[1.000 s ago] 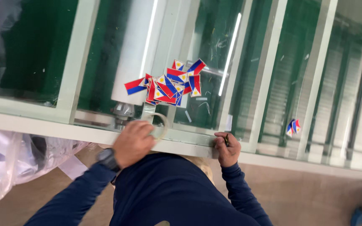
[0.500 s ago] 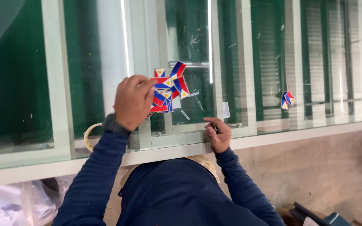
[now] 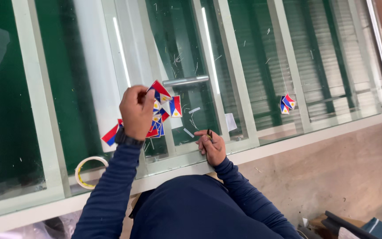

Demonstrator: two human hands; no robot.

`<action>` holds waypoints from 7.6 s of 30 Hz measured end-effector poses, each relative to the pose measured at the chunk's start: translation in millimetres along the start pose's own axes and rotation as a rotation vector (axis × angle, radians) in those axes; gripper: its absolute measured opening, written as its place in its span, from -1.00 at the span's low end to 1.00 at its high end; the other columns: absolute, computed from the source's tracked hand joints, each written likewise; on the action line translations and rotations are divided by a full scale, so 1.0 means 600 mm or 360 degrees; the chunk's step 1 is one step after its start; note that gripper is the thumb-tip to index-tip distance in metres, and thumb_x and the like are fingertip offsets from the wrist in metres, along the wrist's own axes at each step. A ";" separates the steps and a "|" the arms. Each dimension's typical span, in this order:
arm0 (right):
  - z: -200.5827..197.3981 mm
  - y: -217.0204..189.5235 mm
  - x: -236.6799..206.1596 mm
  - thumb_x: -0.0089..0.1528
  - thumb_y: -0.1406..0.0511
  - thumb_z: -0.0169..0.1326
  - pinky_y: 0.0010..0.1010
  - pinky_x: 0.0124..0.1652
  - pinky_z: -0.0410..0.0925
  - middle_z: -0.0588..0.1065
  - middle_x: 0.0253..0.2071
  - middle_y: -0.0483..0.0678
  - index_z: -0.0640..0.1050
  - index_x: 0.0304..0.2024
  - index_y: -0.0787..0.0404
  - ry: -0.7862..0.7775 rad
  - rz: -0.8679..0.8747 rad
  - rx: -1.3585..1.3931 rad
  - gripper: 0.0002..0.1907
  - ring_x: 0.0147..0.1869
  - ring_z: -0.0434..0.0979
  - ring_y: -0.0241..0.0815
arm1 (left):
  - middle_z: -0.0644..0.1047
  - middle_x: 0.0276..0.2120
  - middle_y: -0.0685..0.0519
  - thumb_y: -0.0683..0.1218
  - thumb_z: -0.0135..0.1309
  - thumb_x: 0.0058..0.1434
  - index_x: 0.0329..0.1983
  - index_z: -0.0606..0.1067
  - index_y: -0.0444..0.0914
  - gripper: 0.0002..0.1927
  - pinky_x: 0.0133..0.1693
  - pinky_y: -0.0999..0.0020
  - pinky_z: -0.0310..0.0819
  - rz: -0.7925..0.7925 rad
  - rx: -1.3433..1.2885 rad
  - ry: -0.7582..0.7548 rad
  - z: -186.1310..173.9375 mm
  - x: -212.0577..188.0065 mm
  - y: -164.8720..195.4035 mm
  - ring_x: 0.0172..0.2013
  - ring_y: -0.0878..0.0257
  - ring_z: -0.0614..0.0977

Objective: The person trims the edges of small Philippine flag patches using pliers. They pick up each patch from a pile on a glass table, trim excess material around the edges, and place the finished pieces back on the table.

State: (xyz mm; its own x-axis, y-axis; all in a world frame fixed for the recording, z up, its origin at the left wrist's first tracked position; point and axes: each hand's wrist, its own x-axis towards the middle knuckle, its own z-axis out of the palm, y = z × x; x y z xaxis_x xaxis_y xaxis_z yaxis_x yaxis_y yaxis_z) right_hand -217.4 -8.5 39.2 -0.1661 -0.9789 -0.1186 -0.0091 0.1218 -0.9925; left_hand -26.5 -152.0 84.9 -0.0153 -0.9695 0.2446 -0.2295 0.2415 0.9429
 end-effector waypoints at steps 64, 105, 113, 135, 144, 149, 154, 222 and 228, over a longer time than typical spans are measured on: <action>-0.012 -0.141 -0.032 0.08 0.42 0.43 -0.34 -0.26 0.36 0.52 -0.25 0.04 0.52 -0.11 0.34 0.0140 -0.1330 -0.1179 -0.60 -0.22 0.49 -0.10 | 0.58 -0.17 -0.02 -0.17 0.05 0.44 -0.02 0.43 -0.37 -0.84 -0.08 0.41 0.58 -0.0497 -0.1235 -0.0159 0.033 -0.202 0.062 -0.20 0.35 0.62; 0.003 -0.147 -0.022 0.15 0.37 0.38 -0.54 -0.39 0.24 0.47 -0.32 -0.07 0.59 -0.04 0.32 0.0234 -0.0911 -0.1123 -0.65 -0.38 0.38 -0.35 | 0.53 -0.12 -0.06 -0.28 0.05 0.38 0.08 0.35 -0.38 -0.76 -0.09 0.42 0.64 -0.0475 -0.1032 -0.0188 0.015 -0.202 0.052 -0.17 0.30 0.67; -0.001 -0.149 -0.023 0.14 0.37 0.41 -0.53 -0.36 0.34 0.47 -0.28 -0.05 0.59 -0.01 0.31 0.0213 -0.1030 -0.1174 -0.60 -0.31 0.47 -0.33 | 0.52 -0.13 -0.04 -0.29 0.05 0.38 0.08 0.34 -0.38 -0.75 -0.09 0.42 0.62 -0.0512 -0.1108 -0.0202 0.016 -0.205 0.048 -0.18 0.32 0.65; -0.026 -0.141 -0.008 0.09 0.35 0.45 -0.46 -0.30 0.38 0.49 -0.28 -0.07 0.63 0.01 0.23 0.0128 -0.1059 -0.1296 -0.56 -0.23 0.49 -0.27 | 0.56 -0.15 0.00 -0.24 0.06 0.40 0.05 0.43 -0.37 -0.81 -0.13 0.48 0.59 -0.0431 -0.1003 -0.0343 0.007 -0.193 0.051 -0.21 0.38 0.63; -0.026 -0.140 -0.009 0.14 0.35 0.40 -0.51 -0.32 0.42 0.49 -0.28 -0.06 0.62 0.03 0.28 0.0101 -0.0978 -0.1194 -0.58 -0.27 0.51 -0.32 | 0.56 -0.14 0.00 -0.25 0.05 0.41 0.04 0.44 -0.37 -0.82 -0.12 0.47 0.61 -0.0358 -0.0954 -0.0341 0.009 -0.192 0.055 -0.19 0.37 0.63; -0.029 -0.138 -0.007 0.13 0.36 0.41 -0.53 -0.32 0.43 0.49 -0.27 -0.06 0.62 0.02 0.30 0.0057 -0.0948 -0.1089 -0.59 -0.27 0.52 -0.32 | 0.55 -0.12 0.00 -0.25 0.05 0.38 0.04 0.42 -0.37 -0.80 -0.13 0.44 0.65 -0.0522 -0.1030 -0.0359 0.010 -0.190 0.053 -0.19 0.37 0.64; -0.026 -0.133 -0.005 0.19 0.38 0.38 -0.51 -0.22 0.50 0.50 -0.19 -0.04 0.59 0.06 0.32 0.0083 -0.0989 -0.1051 -0.59 -0.17 0.58 -0.29 | 0.55 -0.12 -0.01 -0.24 0.06 0.39 0.05 0.42 -0.37 -0.80 -0.14 0.44 0.64 -0.0523 -0.1060 -0.0370 0.010 -0.187 0.054 -0.20 0.36 0.63; -0.099 -0.107 0.015 0.39 0.25 0.03 -0.54 -0.44 0.18 0.49 -0.52 -0.04 0.64 -0.20 0.49 -0.0588 0.0617 0.0281 -0.64 -0.51 0.26 -0.37 | 0.61 -0.35 0.07 -0.14 -0.01 0.44 0.02 0.51 -0.33 -0.80 -0.33 0.52 0.44 -0.0264 -0.0607 -0.0540 -0.005 -0.178 0.057 -0.40 0.47 0.52; -0.101 -0.098 0.016 0.38 0.25 0.07 -0.54 -0.46 0.18 0.46 -0.55 -0.05 0.64 -0.26 0.47 -0.0597 0.0659 0.0202 -0.65 -0.51 0.26 -0.38 | 0.63 -0.30 0.04 -0.16 0.00 0.45 0.03 0.51 -0.32 -0.82 -0.24 0.49 0.50 -0.0243 -0.0633 -0.0548 -0.001 -0.178 0.051 -0.31 0.42 0.59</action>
State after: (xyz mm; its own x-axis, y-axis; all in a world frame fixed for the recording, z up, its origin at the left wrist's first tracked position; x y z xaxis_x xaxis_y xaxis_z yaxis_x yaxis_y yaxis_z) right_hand -278.3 -15.4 98.2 0.2309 -0.8477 -0.4777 0.1044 0.5097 -0.8540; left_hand -31.2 -40.8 87.7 -0.3435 -0.9363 0.0729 0.1308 0.0292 0.9910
